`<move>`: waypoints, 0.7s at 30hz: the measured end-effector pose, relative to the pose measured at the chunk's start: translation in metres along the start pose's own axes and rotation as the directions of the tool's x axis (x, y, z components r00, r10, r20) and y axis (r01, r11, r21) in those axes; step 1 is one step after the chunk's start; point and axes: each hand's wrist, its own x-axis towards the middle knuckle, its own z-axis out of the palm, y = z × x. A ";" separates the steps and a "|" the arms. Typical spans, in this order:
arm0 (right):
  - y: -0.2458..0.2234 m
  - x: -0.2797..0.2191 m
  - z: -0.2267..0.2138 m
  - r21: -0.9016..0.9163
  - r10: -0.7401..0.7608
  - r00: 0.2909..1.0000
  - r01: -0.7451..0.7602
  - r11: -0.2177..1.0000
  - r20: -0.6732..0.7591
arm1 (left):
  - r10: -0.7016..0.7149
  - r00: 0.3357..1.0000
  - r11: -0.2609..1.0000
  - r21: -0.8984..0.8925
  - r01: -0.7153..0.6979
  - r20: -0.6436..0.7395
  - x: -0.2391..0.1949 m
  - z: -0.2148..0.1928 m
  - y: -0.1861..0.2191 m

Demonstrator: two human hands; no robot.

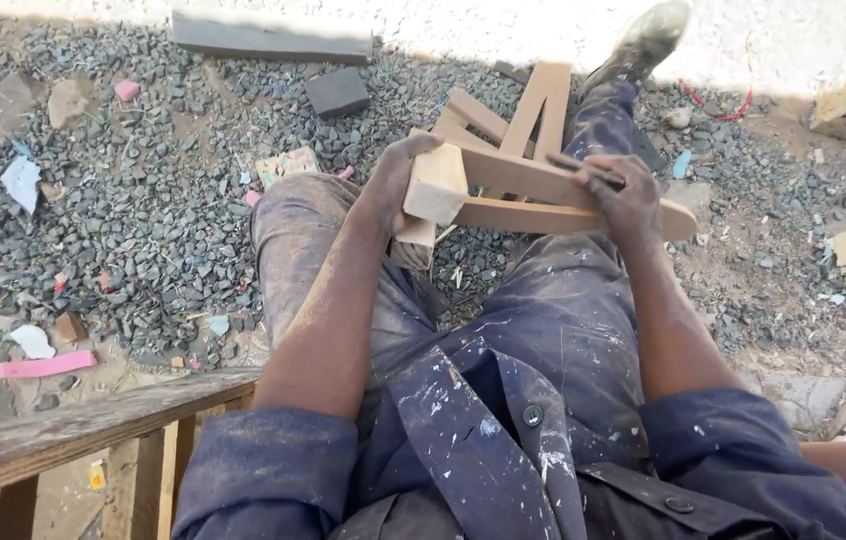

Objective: The person sits on a wooden bench outdoors and sands a light-colored wooden chair frame using a green sanding block. They hold the chair between their legs and smooth the curved legs and seat slats, rotating the object to reach different surfaces.

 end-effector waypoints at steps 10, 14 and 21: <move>-0.072 -0.070 0.033 -0.132 -0.392 0.919 0.383 0.914 -0.047 | -0.046 0.999 0.992 0.120 0.047 -0.019 0.012 -0.006 -0.004; -0.086 -0.073 0.042 -0.347 -0.465 0.884 0.454 0.821 0.058 | -0.042 0.996 0.993 0.110 0.051 -0.084 0.026 -0.008 -0.009; -0.081 -0.074 0.062 -0.519 -0.151 0.933 0.311 0.796 0.327 | 0.025 0.989 0.995 0.096 -0.011 -0.145 0.022 -0.004 -0.008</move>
